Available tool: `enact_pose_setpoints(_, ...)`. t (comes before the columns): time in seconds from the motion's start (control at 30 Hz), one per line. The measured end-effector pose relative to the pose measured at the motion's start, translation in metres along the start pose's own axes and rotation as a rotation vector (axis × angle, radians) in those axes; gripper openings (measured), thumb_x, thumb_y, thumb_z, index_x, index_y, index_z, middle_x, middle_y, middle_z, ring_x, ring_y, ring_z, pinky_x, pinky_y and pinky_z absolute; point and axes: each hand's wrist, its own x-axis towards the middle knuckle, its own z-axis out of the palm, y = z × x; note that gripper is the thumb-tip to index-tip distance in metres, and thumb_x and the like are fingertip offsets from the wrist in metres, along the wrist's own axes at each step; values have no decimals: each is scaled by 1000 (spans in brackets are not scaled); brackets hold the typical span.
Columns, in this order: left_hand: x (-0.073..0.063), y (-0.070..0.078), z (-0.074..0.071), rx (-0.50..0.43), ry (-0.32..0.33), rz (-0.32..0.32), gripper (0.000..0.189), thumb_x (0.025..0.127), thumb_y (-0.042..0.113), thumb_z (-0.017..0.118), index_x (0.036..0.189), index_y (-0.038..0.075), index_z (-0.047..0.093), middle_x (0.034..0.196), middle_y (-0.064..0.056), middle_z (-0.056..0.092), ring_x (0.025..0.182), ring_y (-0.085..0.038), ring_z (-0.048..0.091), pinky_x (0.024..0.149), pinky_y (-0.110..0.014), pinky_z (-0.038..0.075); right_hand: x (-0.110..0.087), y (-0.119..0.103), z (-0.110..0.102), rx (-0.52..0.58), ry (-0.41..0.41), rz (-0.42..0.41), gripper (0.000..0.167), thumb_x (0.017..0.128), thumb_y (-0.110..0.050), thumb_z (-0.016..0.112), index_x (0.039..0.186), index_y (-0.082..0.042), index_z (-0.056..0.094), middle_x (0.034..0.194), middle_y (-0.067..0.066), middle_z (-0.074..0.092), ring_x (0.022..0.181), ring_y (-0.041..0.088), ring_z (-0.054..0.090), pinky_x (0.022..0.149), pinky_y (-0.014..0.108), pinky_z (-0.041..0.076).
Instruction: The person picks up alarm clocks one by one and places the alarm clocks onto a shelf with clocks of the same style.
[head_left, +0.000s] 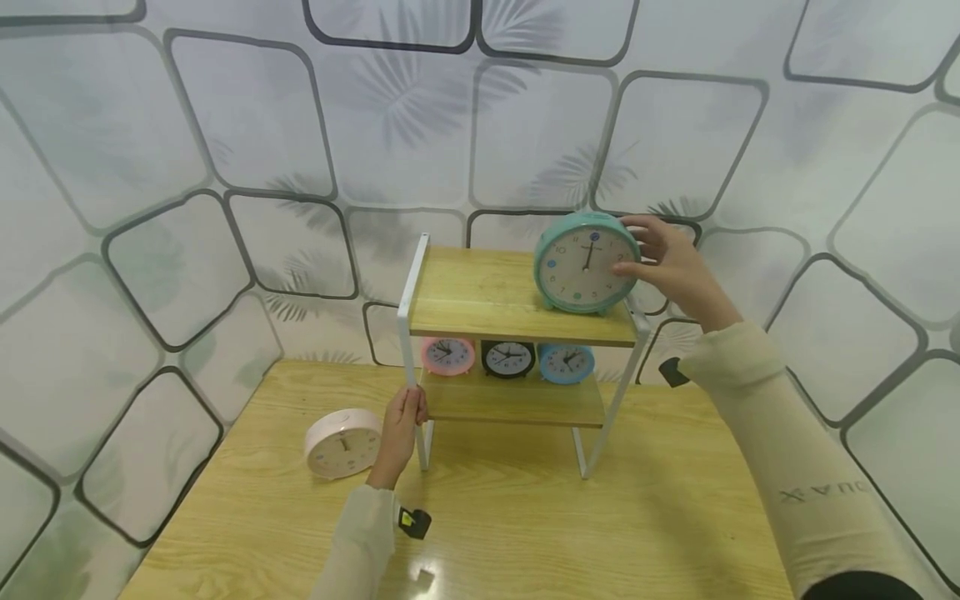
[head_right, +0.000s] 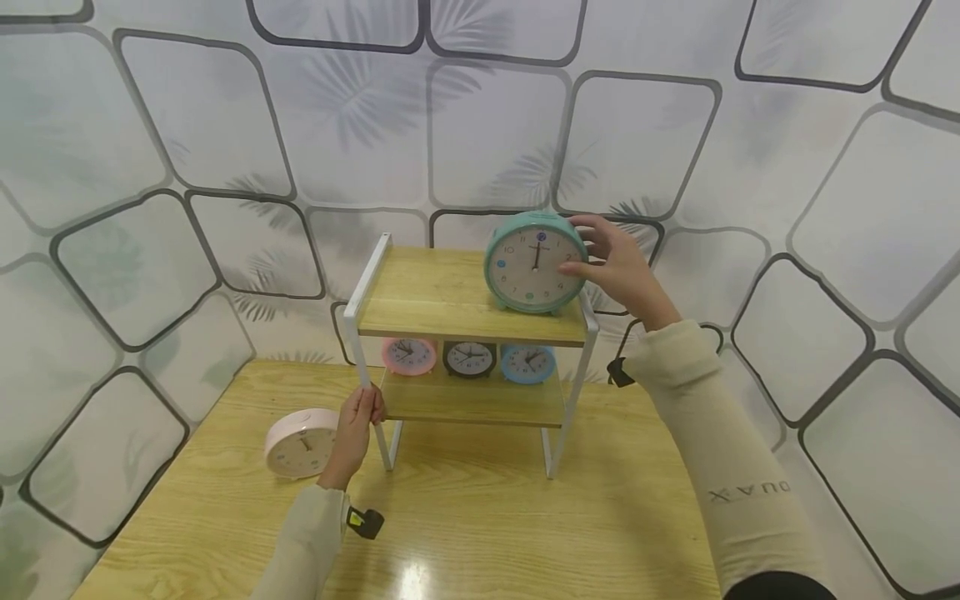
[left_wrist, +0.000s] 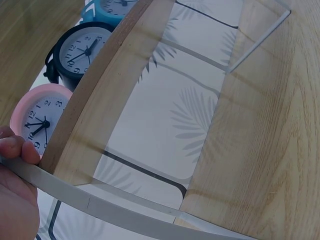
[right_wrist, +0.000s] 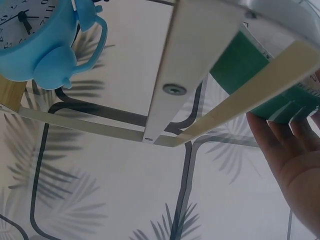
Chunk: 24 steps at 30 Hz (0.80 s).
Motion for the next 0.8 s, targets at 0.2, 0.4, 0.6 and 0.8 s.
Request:
enact_pose_setpoints(0.2, 0, 0, 0, -7, -4, -2, 32, 102, 1, 27, 75, -13, 36, 61, -20, 30, 54, -13, 33, 52, -27, 32, 1, 2, 1, -2, 7, -6, 64, 85, -19, 70, 141, -18, 39, 142, 15, 44, 127, 34, 47, 96, 50, 46)
enact_pose_setpoints(0.4, 0, -6, 1, -23, -11, 18, 33, 102, 2, 27, 74, -12, 36, 59, -17, 32, 54, -10, 34, 52, -28, 32, 0, 4, -1, 0, 9, -9, 61, 86, -18, 69, 140, -19, 40, 140, 16, 47, 126, 34, 49, 90, 30, 50)
enact_pose_setpoints(0.6, -1, 1, 1, 0, -15, 14, 32, 102, 1, 27, 74, -13, 36, 60, -20, 31, 54, -13, 34, 52, -32, 31, -2, 7, -3, 4, 31, -29, 59, 85, -16, 70, 138, -18, 43, 135, 14, 52, 117, 22, 55, 81, 15, 49)
enact_pose_setpoints(0.8, -2, 1, 1, 8, -6, 18, 32, 102, 1, 27, 74, -13, 36, 61, -21, 31, 54, -16, 33, 52, -31, 32, -2, 8, -3, 19, 33, -46, 59, 84, -15, 70, 137, -16, 43, 133, 12, 54, 110, 8, 57, 79, 14, 50)
